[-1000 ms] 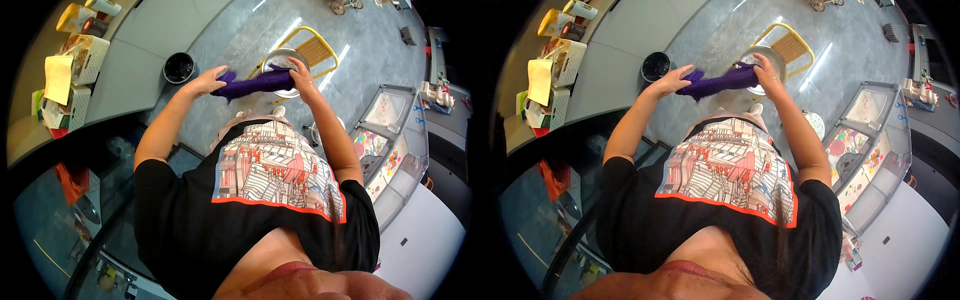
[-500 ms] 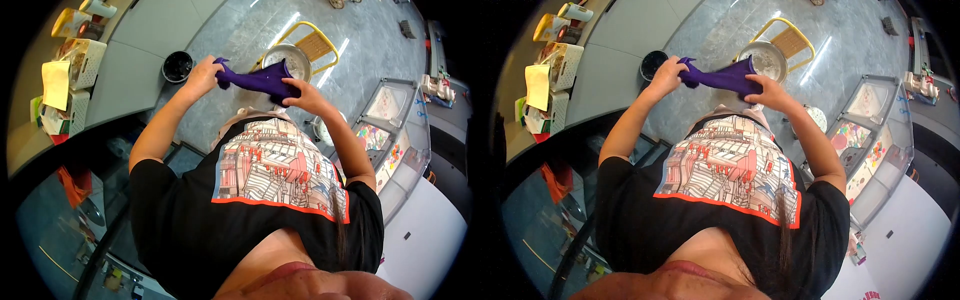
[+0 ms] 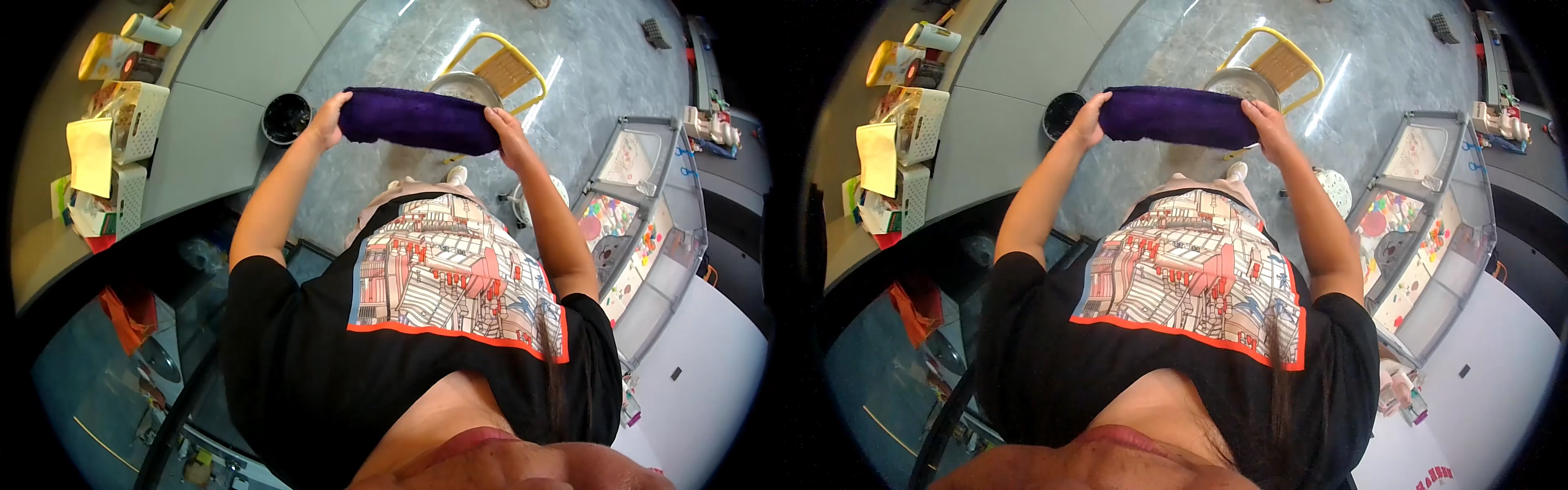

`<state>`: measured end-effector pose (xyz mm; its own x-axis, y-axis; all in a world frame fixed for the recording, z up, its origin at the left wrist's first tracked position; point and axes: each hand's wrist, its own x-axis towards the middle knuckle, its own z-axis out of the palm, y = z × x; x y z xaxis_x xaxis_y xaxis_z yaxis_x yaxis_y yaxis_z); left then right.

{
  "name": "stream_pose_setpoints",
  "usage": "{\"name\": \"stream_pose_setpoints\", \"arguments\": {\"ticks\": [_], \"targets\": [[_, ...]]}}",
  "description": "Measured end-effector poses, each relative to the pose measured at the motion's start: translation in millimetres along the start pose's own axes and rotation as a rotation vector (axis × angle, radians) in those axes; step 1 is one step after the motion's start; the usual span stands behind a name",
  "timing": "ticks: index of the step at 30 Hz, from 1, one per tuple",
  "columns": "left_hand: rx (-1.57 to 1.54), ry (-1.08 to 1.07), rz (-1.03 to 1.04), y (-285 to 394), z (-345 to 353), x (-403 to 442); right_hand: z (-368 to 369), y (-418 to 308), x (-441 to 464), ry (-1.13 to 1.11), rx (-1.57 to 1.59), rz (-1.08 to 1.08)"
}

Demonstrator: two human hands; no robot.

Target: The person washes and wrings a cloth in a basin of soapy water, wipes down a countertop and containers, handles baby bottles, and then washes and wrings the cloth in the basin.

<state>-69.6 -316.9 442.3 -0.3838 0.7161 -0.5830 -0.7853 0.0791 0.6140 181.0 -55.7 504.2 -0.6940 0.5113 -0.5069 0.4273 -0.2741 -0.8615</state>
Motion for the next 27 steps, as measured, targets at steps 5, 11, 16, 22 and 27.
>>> {"name": "stream_pose_setpoints", "arguments": {"ticks": [5,11,16,22,27], "targets": [[-0.038,-0.030,0.132,-6.1,48.2,2.5,41.7,-19.5,5.6,-0.071,0.372,0.089],[-0.117,-0.108,0.030,-37.3,103.3,-24.1,108.1,-18.9,-43.1,-0.610,-0.357,-0.161],[0.108,0.069,0.341,-42.6,93.0,-7.1,77.4,-22.5,-15.0,-0.226,-0.069,0.147],[1.213,-0.316,0.832,-22.3,154.3,-49.0,79.3,23.0,31.0,-0.412,0.586,0.141],[1.194,-0.236,0.921,30.4,201.4,-65.6,95.4,5.3,32.6,-0.453,0.734,0.047]]}}
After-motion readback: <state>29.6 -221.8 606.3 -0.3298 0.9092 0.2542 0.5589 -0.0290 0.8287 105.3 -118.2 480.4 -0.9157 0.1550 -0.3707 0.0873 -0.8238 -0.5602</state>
